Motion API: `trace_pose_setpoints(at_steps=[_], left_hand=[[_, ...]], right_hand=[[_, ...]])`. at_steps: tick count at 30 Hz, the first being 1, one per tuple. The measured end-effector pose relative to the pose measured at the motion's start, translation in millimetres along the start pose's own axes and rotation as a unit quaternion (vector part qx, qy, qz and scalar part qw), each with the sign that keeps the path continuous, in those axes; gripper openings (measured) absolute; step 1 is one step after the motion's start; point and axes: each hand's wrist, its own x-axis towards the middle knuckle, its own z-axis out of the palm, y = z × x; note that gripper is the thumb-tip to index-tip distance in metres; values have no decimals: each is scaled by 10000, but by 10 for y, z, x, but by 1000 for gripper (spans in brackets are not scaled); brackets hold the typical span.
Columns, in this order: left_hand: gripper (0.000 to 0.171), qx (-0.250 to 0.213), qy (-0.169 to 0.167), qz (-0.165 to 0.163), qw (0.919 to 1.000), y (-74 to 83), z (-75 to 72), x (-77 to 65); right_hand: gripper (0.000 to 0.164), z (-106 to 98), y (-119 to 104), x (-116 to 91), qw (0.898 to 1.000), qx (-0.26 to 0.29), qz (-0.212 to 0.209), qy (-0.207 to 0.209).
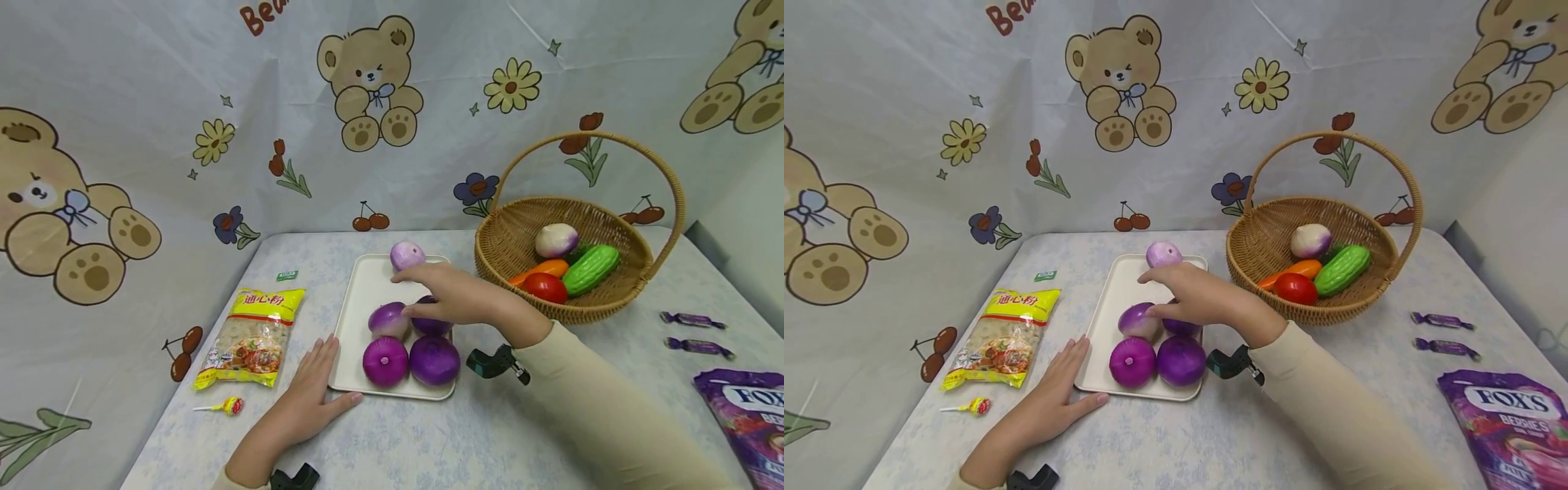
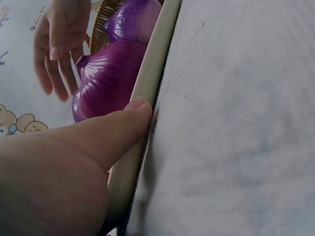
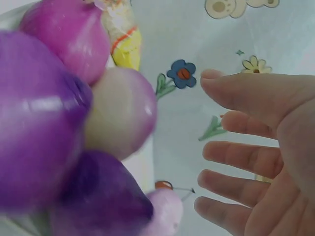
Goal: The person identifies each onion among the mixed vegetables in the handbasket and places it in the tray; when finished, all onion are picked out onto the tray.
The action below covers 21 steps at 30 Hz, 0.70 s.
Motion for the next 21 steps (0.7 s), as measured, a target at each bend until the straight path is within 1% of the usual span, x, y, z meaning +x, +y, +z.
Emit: trace_pose_setpoints(at_steps=[5,10,13,14,17,21], left_hand=[[114,-21,-23,15,10000,-5,2,-7],[113,20,-14,-12,10000,2,0,-11],[112,32,-12,-42,10000,9,-1,-9],[112,30,-11,-54,10000,11,-1,-9],[112,30,-21,-65,10000,12,0,-6],[112,23,-30,-58,10000,12,-1,-7]], right_hand=[[57,-184,45,-120,9995,22,229,229],[55,-407,146,-248,9980,-228,250,538],[52,-561,222,-332,9962,-472,337,655],[52,-614,246,-360,9953,-547,412,682],[52,-787,330,-446,9915,-739,837,669],[55,-1017,538,-566,9840,-921,1411,576]])
